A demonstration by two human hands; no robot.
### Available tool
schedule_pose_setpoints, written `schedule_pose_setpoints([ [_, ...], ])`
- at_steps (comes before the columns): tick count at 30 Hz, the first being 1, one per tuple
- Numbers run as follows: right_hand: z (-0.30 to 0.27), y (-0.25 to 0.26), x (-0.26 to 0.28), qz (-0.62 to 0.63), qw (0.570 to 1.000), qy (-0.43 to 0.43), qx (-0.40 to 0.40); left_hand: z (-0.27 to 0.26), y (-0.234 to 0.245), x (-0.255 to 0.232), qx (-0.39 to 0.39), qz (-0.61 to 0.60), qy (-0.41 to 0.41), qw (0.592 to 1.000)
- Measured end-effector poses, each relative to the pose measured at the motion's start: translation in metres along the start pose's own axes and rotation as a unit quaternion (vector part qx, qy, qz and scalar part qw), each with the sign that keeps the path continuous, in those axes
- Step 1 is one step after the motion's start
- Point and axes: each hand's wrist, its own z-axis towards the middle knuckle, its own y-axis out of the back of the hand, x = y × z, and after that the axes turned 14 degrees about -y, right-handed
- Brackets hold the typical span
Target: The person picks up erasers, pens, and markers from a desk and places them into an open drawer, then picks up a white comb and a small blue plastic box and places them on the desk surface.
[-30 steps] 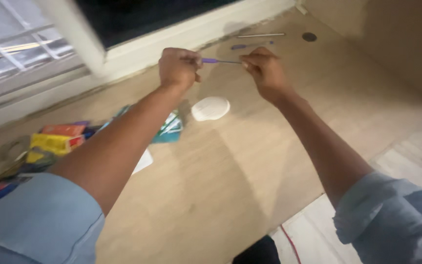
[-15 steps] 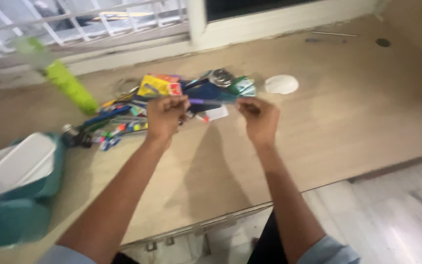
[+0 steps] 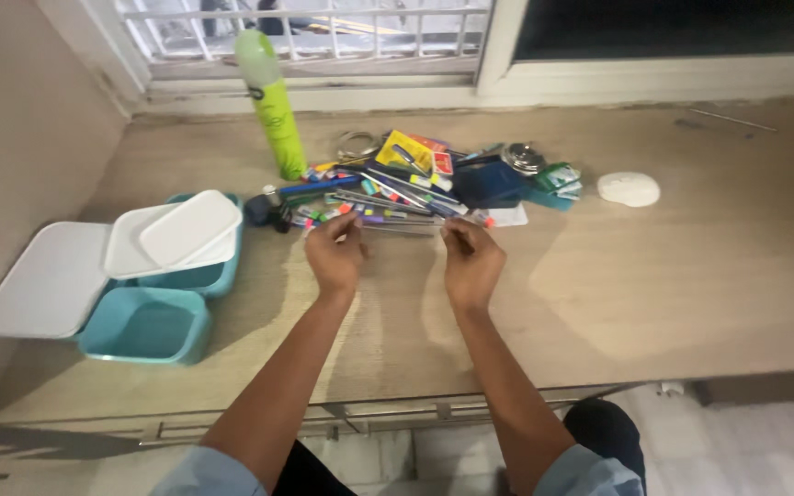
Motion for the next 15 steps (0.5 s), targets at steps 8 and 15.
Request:
schedule_pose_setpoints([
  [8, -0.008, -0.007, 0.012, -0.106, 0.991, 0.06, 0.051, -0.005, 0.004, -0.016, 0.135, 0.166, -0.043, 0.976],
  [15, -0.002, -0.007, 0.006, -0.12, 0.989, 0.046, 0.068, -0.009, 0.002, -0.028, 0.125, 0.212, -0.044, 0.968],
])
